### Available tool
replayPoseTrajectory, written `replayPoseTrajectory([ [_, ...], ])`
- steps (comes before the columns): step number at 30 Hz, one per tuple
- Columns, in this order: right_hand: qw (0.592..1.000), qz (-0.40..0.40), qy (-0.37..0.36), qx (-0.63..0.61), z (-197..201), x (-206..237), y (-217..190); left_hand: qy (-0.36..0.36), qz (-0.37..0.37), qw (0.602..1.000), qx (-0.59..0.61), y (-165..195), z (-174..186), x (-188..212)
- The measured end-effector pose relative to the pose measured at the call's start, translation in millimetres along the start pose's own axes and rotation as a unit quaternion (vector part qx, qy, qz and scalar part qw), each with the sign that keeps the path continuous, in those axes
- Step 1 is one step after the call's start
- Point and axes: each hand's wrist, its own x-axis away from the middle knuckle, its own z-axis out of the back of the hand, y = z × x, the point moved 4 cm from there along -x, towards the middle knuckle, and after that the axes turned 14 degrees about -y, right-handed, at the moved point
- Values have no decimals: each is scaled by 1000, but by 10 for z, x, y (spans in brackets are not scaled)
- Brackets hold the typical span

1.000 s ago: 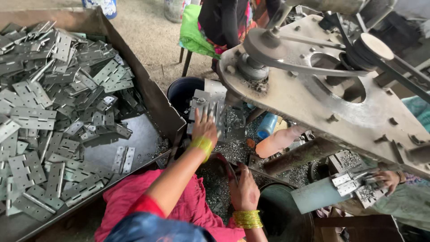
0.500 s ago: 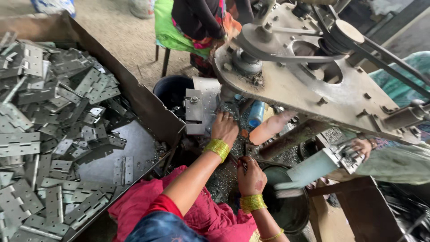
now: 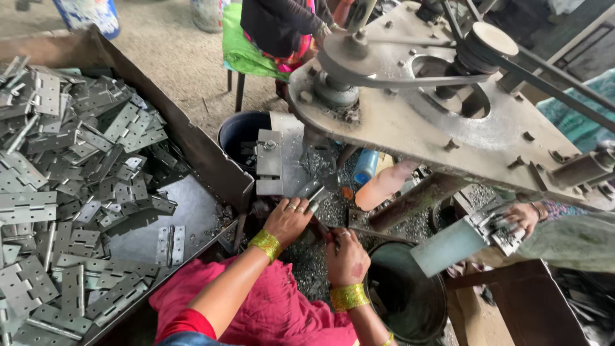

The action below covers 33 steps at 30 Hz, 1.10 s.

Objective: The person sits at a manual press machine and repeatedly picks up small metal plates from a bin, places them into the press, and operates the lever to process them. The processed plates are then dropped into a collection bin below.

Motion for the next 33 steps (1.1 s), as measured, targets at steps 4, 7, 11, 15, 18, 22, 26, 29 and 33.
replayPoseTrajectory([
  [4,999,8,-37,-3,49,-1,-89,158,140,969,124,-70,383,-92],
  [7,998,26,-52,0,65,-9,-144,-11,243,963,120,-26,240,-360],
  [11,995,41,-88,24,48,-40,-143,18,220,971,-90,102,54,-538],
  [15,982,27,-181,39,-50,-111,-46,12,233,971,44,-104,-99,-477],
  [18,968,62,-240,45,-231,-258,55,-30,265,964,9,-283,-20,-452],
  [22,957,88,-274,33,-727,-464,432,-147,277,947,-68,-379,74,-542],
  [26,960,-14,-278,24,-1412,-231,1142,-167,272,947,-26,-312,113,-540],
  [29,966,-60,-234,-90,-1772,186,1387,-149,270,950,-38,-293,121,-461],
  [33,952,-124,-279,-29,-1652,87,1427,-65,268,959,-62,-370,217,-466],
])
